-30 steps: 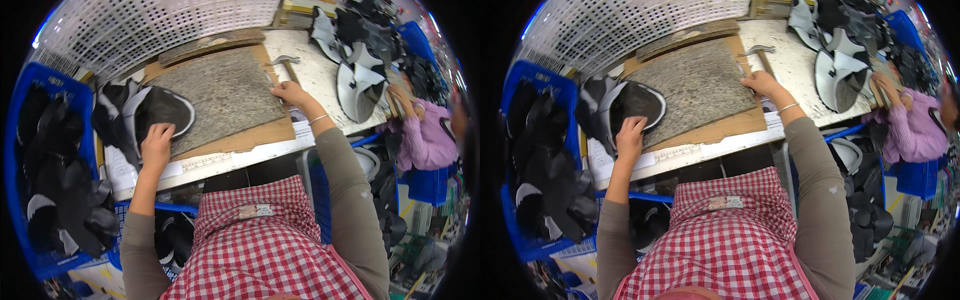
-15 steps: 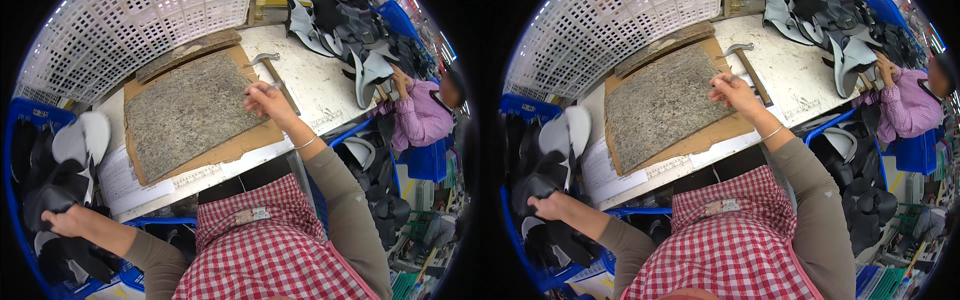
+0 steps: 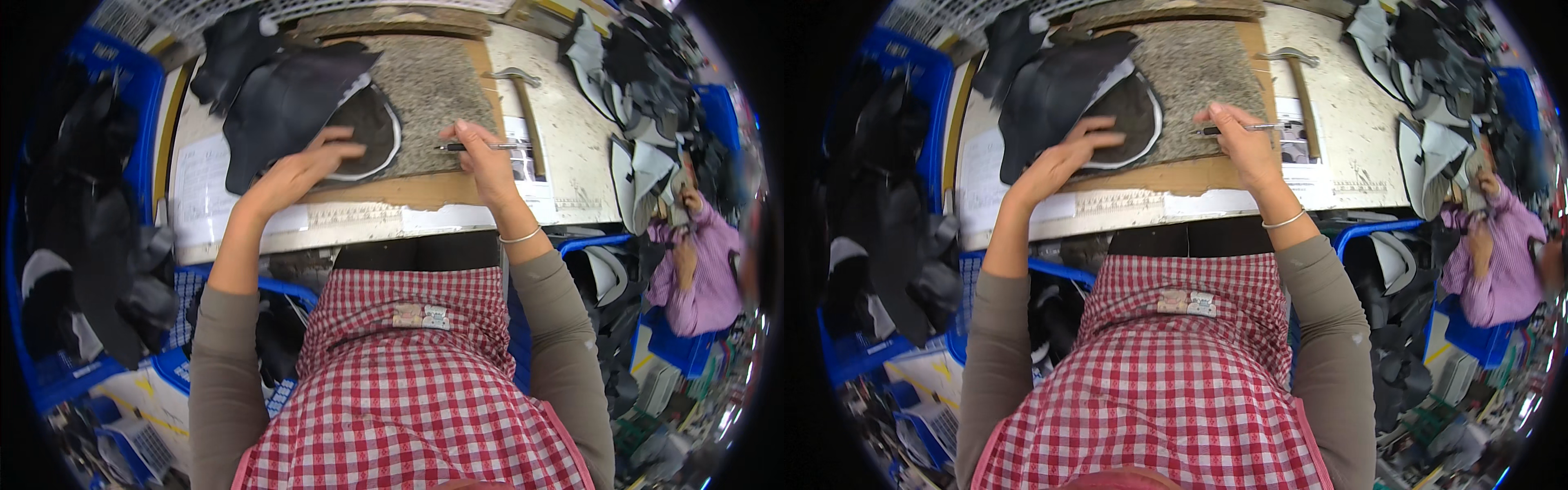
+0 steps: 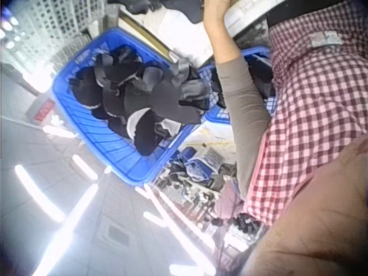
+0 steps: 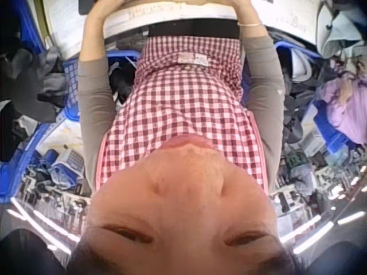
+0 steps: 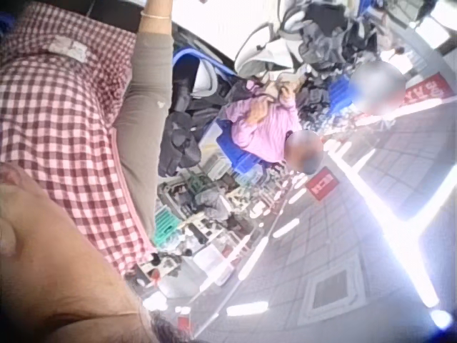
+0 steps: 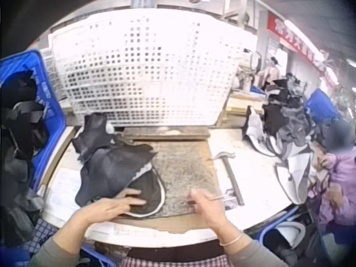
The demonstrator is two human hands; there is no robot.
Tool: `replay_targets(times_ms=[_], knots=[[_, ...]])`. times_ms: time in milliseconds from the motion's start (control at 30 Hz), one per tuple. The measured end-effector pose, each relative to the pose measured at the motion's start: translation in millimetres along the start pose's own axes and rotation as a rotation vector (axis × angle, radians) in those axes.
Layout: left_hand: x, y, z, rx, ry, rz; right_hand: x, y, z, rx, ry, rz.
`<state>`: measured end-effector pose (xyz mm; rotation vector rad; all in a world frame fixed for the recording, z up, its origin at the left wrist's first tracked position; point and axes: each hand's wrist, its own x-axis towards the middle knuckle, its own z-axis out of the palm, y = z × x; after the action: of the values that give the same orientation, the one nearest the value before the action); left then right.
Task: The person repeatedly picks black shoe parts from a blue basket, places them on a work surface, and uses a hammer to shape them. They then switch to using a pen-like tool to mark or adjust white shoe parts before placing them back into the basket.
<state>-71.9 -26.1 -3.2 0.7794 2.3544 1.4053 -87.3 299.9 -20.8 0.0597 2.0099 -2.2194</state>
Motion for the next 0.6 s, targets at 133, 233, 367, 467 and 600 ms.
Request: replay_targets(times_ms=[133, 233, 367, 467, 600], knots=[[24, 6, 39, 0.542, 0.252, -0.213, 9, -2, 25, 0.043, -0.127, -0.169], [38, -7, 59, 0.536, 0.473, -0.172, 20, -1, 39, -0.046, -0.220, -0.269], [52, -25, 59, 0.542, 0.609, -0.219, 35, 6, 46, 0.006, -0.258, -0.158], [67, -28, 51, 0.478, 0.735, -0.220, 40, 13, 45, -0.085, -0.235, -0.266], [77, -26, 52, 0.489, 0.784, -0.326, 37, 19, 45, -0.180, -0.208, -0.325]])
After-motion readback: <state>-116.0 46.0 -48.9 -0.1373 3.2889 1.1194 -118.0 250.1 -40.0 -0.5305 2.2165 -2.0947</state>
